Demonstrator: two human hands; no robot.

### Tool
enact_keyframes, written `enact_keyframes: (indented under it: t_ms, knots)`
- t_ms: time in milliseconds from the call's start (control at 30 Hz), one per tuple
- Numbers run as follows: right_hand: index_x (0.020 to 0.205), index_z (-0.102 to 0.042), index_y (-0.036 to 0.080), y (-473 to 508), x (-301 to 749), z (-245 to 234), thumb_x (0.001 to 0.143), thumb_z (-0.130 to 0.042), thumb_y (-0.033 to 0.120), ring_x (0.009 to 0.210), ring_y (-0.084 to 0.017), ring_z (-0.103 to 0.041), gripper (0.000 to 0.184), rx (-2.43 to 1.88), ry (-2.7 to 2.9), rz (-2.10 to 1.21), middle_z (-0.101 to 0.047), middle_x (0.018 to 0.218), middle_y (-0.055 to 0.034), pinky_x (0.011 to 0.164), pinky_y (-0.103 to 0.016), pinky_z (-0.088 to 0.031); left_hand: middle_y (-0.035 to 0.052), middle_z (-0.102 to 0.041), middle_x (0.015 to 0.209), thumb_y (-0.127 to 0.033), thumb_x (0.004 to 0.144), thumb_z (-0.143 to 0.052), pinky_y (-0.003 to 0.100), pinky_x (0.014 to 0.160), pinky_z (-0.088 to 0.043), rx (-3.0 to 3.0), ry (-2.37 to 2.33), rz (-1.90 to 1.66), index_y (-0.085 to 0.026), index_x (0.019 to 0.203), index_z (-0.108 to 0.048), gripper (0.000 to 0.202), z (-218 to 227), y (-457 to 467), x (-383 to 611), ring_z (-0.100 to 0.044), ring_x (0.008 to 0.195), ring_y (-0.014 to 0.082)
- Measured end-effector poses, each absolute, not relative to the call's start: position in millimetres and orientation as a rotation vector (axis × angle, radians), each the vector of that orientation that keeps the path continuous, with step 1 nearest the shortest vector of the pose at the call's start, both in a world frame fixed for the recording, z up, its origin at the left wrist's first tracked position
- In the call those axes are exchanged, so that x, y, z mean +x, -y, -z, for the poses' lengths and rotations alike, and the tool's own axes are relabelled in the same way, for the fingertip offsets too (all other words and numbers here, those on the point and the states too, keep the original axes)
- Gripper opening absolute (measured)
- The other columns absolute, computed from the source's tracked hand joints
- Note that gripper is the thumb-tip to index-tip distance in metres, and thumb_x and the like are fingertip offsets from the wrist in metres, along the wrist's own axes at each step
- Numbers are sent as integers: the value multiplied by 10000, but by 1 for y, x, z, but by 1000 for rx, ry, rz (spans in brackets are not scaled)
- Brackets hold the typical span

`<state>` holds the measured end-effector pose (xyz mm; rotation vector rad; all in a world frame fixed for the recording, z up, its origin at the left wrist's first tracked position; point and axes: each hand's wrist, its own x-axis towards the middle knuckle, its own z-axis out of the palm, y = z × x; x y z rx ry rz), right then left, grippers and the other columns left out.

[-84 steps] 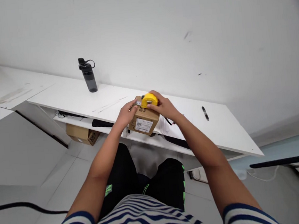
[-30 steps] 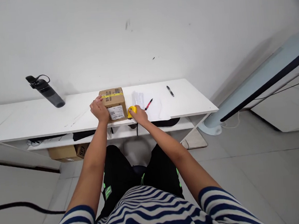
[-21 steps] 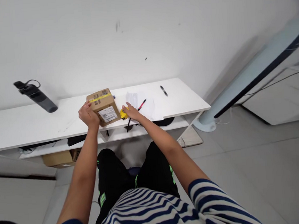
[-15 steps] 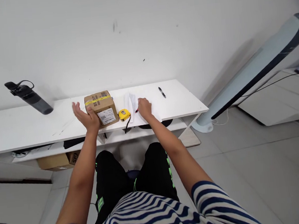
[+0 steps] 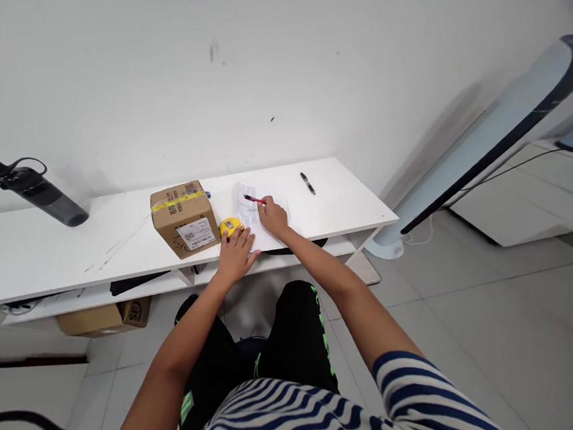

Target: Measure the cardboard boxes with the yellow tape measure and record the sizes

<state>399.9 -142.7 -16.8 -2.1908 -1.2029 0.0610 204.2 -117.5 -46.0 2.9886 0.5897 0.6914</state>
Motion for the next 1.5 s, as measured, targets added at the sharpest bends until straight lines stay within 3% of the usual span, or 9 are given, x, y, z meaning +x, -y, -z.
enact_keyframes:
  t_ms: [133, 300, 433, 600, 767, 933, 1500]
  knots:
    - [1127, -514, 209, 140, 391, 29, 962, -407, 504, 819, -180, -628, 355, -1878, 849, -219, -680, 903, -38, 736, -272, -440, 92, -508, 1534, -451, 975, -470, 592, 1244, -186, 3022, -492, -685, -269, 1373, -611, 460, 61, 98, 186, -388, 1485, 314]
    - [814, -507, 245, 145, 389, 36, 911, -439, 628, 761, -155, -554, 402, -1583, 787, -269, -581, 765, 9, 746, -265, -438, 88, -545, 1499, -408, 944, -524, 585, 1247, -192, 2977, -557, -729, -289, 1341, -638, 430, 77, 92, 185, -441, 1453, 307]
    - [792, -586, 243, 142, 390, 37, 946, -280, 645, 617, -165, -531, 528, -1542, 832, -457, -500, 578, 31, 687, -289, -439, 73, -534, 1507, -395, 936, -533, 586, 1244, -194, 2962, -567, -771, -314, 1354, -628, 436, 82, 93, 187, -447, 1449, 302]
    - [593, -558, 224, 138, 392, 42, 877, -470, 599, 655, -162, -548, 479, -1581, 855, -414, -587, 606, 1, 711, -293, -428, 68, -530, 1510, -396, 931, -536, 577, 1238, -206, 2939, -558, -768, -326, 1364, -618, 446, 84, 93, 186, -436, 1458, 299]
    - [554, -472, 232, 139, 391, 43, 844, -523, 509, 614, -139, -475, 404, -1583, 839, -412, -512, 558, 38, 657, -282, -388, 72, -528, 1512, -408, 934, -519, 583, 1234, -203, 2909, -562, -769, -317, 1353, -626, 442, 86, 92, 187, -428, 1463, 301]
    - [561, -507, 225, 140, 391, 41, 826, -529, 438, 628, -142, -494, 341, -1579, 849, -431, -537, 567, 35, 666, -283, -390, 75, -534, 1504, -409, 933, -526, 573, 1235, -196, 2926, -555, -776, -307, 1356, -626, 446, 88, 92, 187, -436, 1457, 304]
    - [551, -521, 219, 140, 393, 44, 819, -535, 425, 627, -142, -502, 338, -1555, 820, -435, -527, 549, 38, 664, -281, -388, 64, -583, 1463, -415, 923, -549, 534, 1237, -175, 2977, -512, -952, -296, 1316, -652, 424, 95, 90, 190, -502, 1406, 302]
